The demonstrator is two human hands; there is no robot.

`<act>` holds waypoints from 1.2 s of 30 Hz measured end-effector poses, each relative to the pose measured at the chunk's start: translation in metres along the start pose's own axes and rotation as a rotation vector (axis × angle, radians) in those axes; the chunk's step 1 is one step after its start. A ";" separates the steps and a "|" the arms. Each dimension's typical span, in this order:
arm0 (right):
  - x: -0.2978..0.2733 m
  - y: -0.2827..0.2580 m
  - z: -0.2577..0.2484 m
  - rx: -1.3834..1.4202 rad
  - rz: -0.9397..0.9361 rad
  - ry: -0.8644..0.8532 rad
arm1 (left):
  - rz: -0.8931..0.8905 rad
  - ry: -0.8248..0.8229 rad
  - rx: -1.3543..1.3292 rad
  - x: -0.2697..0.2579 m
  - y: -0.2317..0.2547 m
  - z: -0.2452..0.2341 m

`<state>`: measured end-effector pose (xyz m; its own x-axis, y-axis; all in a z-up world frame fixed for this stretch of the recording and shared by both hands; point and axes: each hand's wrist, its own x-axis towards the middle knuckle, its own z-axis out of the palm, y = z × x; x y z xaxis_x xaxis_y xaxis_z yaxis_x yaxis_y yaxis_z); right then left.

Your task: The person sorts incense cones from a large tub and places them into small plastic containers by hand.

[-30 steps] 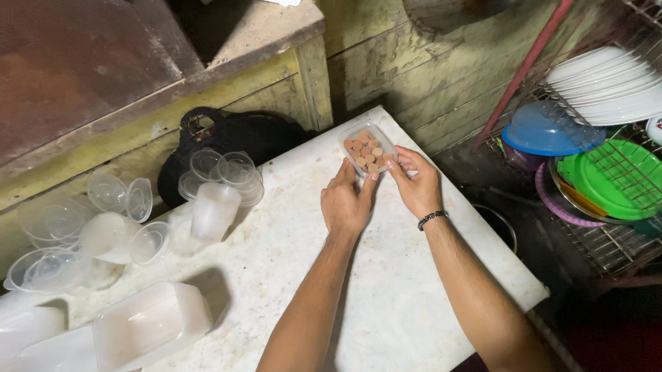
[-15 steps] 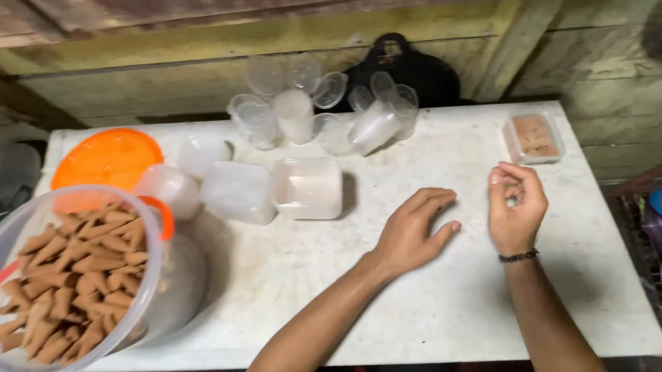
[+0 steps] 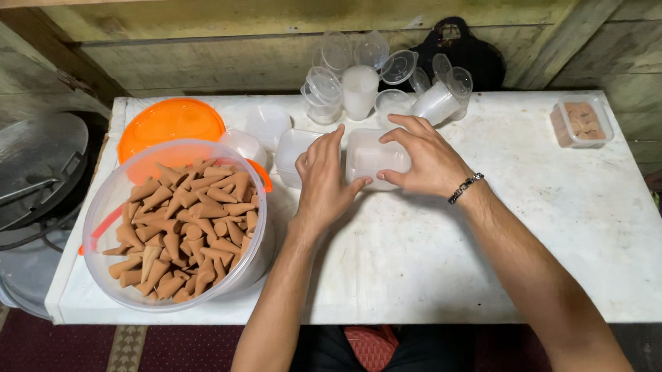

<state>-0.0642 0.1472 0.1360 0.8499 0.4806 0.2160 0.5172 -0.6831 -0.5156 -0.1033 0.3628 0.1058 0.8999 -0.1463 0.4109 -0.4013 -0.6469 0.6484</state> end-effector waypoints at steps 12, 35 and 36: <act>0.008 -0.004 -0.007 -0.132 0.053 -0.108 | -0.033 -0.211 -0.049 0.018 -0.012 0.004; -0.048 -0.024 -0.034 -0.126 -0.122 0.125 | -0.008 -0.183 0.066 0.002 0.001 -0.004; -0.064 -0.025 -0.030 -0.121 -0.119 0.115 | 0.048 -0.111 0.075 -0.009 0.003 -0.004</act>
<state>-0.1284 0.1169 0.1603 0.7843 0.5005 0.3666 0.6172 -0.6895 -0.3791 -0.1134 0.3655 0.1066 0.8948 -0.2576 0.3646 -0.4344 -0.6907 0.5781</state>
